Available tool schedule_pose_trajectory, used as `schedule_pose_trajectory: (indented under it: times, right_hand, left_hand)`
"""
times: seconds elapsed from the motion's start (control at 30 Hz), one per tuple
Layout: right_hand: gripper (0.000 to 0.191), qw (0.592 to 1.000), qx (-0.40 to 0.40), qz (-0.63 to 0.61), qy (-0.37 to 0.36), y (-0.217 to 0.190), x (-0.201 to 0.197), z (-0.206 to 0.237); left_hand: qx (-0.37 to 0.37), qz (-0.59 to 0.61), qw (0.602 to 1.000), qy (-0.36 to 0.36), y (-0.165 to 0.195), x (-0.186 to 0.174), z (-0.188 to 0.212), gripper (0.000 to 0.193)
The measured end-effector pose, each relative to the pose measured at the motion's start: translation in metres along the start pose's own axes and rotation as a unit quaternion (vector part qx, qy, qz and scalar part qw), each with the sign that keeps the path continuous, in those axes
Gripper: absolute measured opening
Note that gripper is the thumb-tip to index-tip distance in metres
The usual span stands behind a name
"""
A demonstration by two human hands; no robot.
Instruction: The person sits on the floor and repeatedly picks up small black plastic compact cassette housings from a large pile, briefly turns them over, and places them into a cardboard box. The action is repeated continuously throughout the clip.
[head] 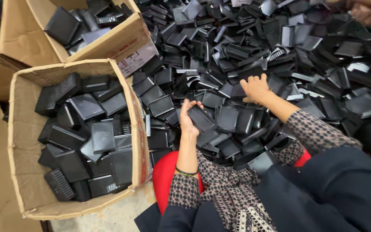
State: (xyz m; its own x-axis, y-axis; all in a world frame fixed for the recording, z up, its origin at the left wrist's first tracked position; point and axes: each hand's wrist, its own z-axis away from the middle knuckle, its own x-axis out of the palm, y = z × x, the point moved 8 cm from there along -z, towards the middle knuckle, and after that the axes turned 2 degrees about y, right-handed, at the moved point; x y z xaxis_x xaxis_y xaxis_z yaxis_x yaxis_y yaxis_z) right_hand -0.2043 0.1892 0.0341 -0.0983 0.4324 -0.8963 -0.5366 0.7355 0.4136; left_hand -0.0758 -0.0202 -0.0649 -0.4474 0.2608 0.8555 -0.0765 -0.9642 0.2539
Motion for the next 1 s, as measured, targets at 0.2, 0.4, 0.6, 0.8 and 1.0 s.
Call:
schedule_pose_trajectory:
  times: [0.2,0.4,0.6,0.8,1.0]
  right_hand:
    - [0.063,0.956,0.047,-0.202,0.206,0.008,-0.031,0.059]
    - [0.064,0.77,0.045,-0.6,0.211,-0.109,-0.055,0.074]
    - [0.065,0.777,-0.053,-0.597,0.193,-0.161,-0.056,0.092]
    - [0.061,0.823,-0.16,-0.43,0.336,-0.157,-0.068,0.114]
    - [0.032,0.773,-0.043,-0.606,0.185,-0.154,-0.053,0.102]
  left_hand:
    - [0.01,-0.022,1.0,0.004,-0.003,-0.005,0.0,0.082]
    - [0.045,-0.07,0.997,0.009,-0.01,-0.01,0.0,0.088]
    - [0.094,-0.094,0.989,0.063,-0.001,-0.028,0.001,0.086]
    - [-0.015,0.05,0.994,0.097,-0.015,-0.031,-0.006,0.082]
    - [0.303,-0.288,0.902,0.11,0.03,-0.017,0.02,0.072]
